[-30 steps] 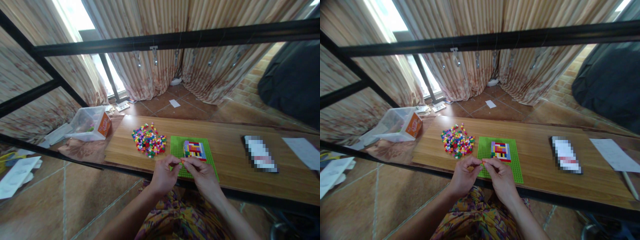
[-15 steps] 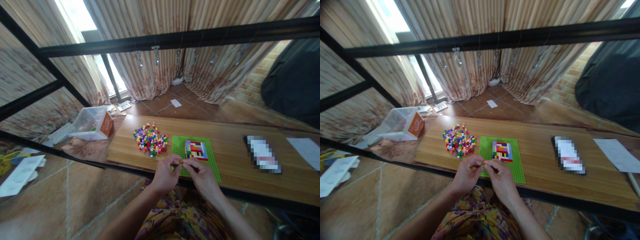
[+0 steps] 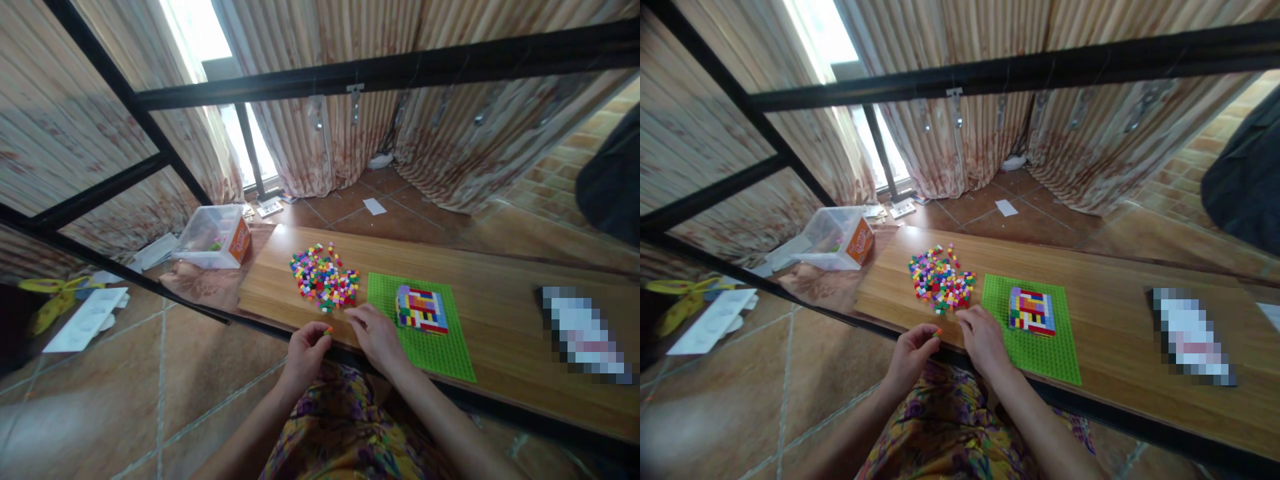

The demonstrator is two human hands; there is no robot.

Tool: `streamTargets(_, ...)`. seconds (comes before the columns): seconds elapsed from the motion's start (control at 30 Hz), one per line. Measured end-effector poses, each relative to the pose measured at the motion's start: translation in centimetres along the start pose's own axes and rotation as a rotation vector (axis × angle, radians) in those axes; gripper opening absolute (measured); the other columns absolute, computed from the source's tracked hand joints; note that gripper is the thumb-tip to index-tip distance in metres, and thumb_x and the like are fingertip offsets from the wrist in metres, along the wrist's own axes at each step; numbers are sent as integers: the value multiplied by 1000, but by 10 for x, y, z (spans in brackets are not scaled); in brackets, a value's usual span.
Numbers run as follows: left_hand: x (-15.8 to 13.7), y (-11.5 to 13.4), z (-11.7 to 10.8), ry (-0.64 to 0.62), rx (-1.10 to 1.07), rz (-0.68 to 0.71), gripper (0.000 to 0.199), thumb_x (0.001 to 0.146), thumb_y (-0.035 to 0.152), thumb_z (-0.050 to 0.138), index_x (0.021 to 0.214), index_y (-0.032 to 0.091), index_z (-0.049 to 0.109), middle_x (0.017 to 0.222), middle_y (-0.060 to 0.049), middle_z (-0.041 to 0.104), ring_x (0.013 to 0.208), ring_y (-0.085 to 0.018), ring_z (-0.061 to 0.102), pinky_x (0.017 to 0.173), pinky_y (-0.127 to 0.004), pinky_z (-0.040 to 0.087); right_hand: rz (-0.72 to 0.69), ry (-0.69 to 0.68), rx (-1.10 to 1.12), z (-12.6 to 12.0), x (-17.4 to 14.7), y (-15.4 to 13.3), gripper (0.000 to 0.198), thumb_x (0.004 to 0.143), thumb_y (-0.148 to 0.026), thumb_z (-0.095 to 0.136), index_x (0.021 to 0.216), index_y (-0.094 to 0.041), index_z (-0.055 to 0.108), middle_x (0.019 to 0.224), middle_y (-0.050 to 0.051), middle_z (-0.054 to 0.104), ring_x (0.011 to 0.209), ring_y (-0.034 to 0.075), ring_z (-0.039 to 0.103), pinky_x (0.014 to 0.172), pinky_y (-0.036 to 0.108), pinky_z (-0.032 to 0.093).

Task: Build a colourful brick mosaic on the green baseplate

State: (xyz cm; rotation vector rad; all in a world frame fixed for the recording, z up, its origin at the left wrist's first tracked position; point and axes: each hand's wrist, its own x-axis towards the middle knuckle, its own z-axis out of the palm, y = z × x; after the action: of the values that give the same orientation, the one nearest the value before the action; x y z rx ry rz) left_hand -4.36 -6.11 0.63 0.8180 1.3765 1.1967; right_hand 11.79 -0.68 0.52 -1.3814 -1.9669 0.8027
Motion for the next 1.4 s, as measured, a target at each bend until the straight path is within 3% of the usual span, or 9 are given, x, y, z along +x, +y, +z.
streamTargets(0.27,6,2,-9,52,-61,-45,18,67,25,74,80,14,67,66,2,61,60,-8,52,60,-20,42,-98,-61,-229,24,30,7,23,93,-25,52,102,-27,73,96,6,67,94,20,59,81,31,45)
streamTargets(0.6,11,-1,-9,54,-96,-69,27,63,32,80,79,14,68,66,2,63,58,-9,53,60,-22,44,-80,-52,-215,23,35,8,23,93,-27,53,106,-26,71,103,5,68,98,20,60,86,32,45)
streamTargets(0.9,10,1,-10,53,-105,-75,22,64,27,78,79,14,68,64,3,61,58,-8,52,59,-20,42,-83,-85,-225,18,30,2,18,93,-28,54,89,-24,71,98,5,66,91,19,60,80,31,44)
streamTargets(1.17,13,-4,-10,46,-108,-79,25,63,28,80,79,14,68,64,3,62,57,-8,51,58,-21,42,-17,-128,-238,17,28,3,15,91,-28,57,94,-24,72,102,4,66,90,17,61,78,29,43)
streamTargets(1.3,12,-2,-10,58,-115,-73,24,63,28,79,79,14,69,66,3,63,59,-9,53,60,-21,43,6,-139,-175,17,28,1,20,91,-28,54,89,-22,74,98,6,68,88,18,63,78,31,44)
streamTargets(1.4,12,0,-10,49,-110,-51,21,65,26,78,81,14,70,68,2,64,61,-9,53,61,-21,42,49,-124,20,16,20,-3,23,91,-30,54,90,-22,75,96,6,70,89,19,65,82,32,46)
